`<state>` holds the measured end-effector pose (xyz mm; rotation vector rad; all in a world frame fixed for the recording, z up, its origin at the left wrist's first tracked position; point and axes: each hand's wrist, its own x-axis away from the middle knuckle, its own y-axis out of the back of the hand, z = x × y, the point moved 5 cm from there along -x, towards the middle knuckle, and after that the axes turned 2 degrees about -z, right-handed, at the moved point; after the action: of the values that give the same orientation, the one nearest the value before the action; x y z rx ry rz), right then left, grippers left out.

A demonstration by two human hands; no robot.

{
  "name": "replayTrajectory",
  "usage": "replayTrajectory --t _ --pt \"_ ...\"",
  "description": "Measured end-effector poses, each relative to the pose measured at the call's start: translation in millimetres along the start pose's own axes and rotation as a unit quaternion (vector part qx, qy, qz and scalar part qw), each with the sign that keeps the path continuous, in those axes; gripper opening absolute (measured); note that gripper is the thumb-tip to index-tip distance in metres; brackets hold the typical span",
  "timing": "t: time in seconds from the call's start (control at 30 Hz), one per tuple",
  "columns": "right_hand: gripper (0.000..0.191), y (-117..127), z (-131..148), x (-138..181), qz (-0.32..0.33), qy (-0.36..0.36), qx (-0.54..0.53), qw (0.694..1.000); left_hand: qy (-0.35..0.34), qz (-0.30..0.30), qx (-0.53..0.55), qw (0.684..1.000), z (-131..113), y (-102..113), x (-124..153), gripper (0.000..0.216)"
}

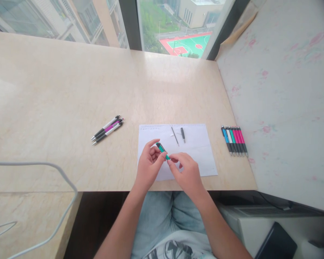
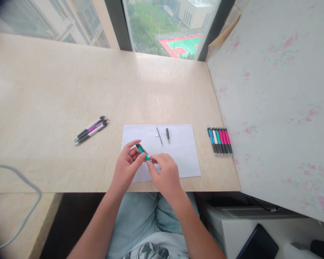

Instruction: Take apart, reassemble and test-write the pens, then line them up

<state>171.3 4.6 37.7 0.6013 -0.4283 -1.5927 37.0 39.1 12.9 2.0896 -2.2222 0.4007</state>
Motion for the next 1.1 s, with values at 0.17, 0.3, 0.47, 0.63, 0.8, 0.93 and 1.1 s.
replayTrajectory --t 0.17,0.3,0.47,0.63,0.8,0.93,1.1 --pt "0.007 -3.4 -2.9 0.9 -0.005 0.033 0.078 0.996 -0.042 -0.021 -0.054 0.997 5.2 1.5 -1.4 0.045" --pt "0.007 -5.1 -3.5 -4.1 -0.017 0.038 0.130 0.991 -0.062 -0.032 -0.092 0.993 5.4 4.2 -2.5 0.044" --pt "0.007 -9.6 -9.4 -26.1 -0.050 0.016 0.226 0.973 -0.105 -0.084 -0.164 0.977 -2.9 13.9 -0.1 0.039" --pt "0.011 -18.7 -10.2 -47.4 -0.049 0.008 0.288 0.956 -0.110 -0.083 -0.179 0.974 -4.9 19.4 0.5 0.031" --pt "0.013 -15.1 -12.5 -38.7 -0.054 0.012 0.280 0.959 -0.100 -0.080 -0.187 0.974 -4.7 22.7 -0.9 0.026" --pt "0.013 -1.3 -23.5 -18.2 -0.066 0.005 0.219 0.974 -0.092 -0.065 -0.187 0.976 -3.8 20.1 -0.2 0.022" --pt "0.014 19.4 -34.4 3.8 -0.090 0.030 0.110 0.989 -0.099 0.006 -0.194 0.976 -8.6 4.4 5.6 0.022"
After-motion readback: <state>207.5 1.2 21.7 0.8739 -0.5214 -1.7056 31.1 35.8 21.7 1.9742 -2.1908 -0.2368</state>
